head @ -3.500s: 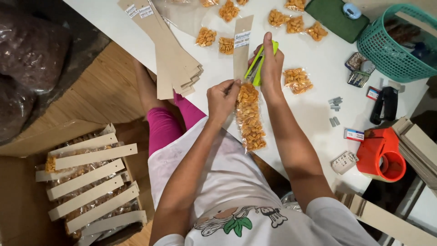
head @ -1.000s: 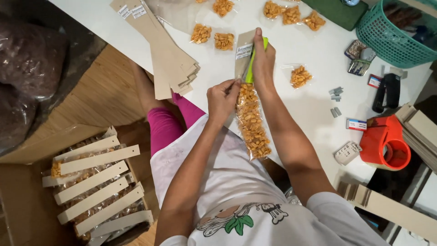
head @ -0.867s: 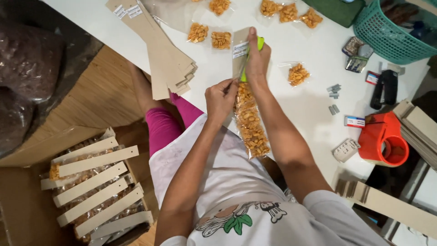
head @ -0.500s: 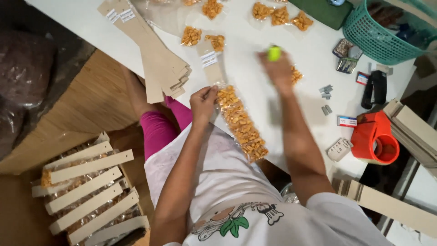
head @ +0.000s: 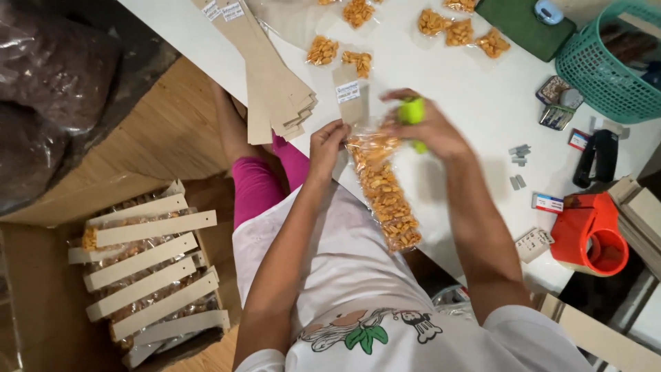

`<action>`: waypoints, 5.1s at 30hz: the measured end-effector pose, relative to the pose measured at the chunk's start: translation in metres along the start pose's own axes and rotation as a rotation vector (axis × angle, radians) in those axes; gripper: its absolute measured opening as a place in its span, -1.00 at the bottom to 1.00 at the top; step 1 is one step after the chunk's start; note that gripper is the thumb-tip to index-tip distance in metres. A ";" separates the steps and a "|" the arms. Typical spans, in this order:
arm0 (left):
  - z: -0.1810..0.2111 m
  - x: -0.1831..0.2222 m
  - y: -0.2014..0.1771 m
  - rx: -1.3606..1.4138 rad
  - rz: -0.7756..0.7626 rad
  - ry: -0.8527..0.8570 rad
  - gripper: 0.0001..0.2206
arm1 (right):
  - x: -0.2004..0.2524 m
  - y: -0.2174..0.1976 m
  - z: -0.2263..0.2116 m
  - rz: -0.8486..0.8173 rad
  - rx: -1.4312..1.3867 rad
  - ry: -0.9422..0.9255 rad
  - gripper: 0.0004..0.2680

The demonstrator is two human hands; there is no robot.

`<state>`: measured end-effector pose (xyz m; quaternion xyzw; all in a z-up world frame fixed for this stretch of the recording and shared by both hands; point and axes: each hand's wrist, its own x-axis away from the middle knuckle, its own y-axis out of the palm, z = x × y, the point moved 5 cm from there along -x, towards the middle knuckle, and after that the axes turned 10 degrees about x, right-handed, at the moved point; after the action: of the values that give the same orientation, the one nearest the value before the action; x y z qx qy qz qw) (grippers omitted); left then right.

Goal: A person is manually assembling snack strips by stapling individual small bags of snacks onto a long cardboard backing strip.

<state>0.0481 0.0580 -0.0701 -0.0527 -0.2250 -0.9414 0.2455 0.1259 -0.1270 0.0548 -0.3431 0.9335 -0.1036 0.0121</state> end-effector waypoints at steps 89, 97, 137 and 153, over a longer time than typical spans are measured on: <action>0.090 0.038 0.045 -0.393 -0.170 0.411 -0.60 | -0.057 0.032 -0.029 0.642 -0.185 0.225 -0.57; 0.088 0.049 0.051 -0.530 -0.105 0.506 -0.60 | -0.073 0.040 -0.010 0.719 -0.154 0.100 -0.62; 0.085 -0.009 -0.148 -0.719 0.248 0.341 -0.63 | -0.030 0.037 0.103 0.041 0.244 0.137 -0.88; 0.111 -0.072 -0.131 -0.765 0.365 -0.061 -0.66 | -0.366 0.074 0.064 -0.016 1.407 -0.474 -0.41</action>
<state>0.0464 0.2417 -0.0387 -0.2069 0.1463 -0.8962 0.3640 0.3645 0.1516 -0.0404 -0.2742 0.6165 -0.6002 0.4295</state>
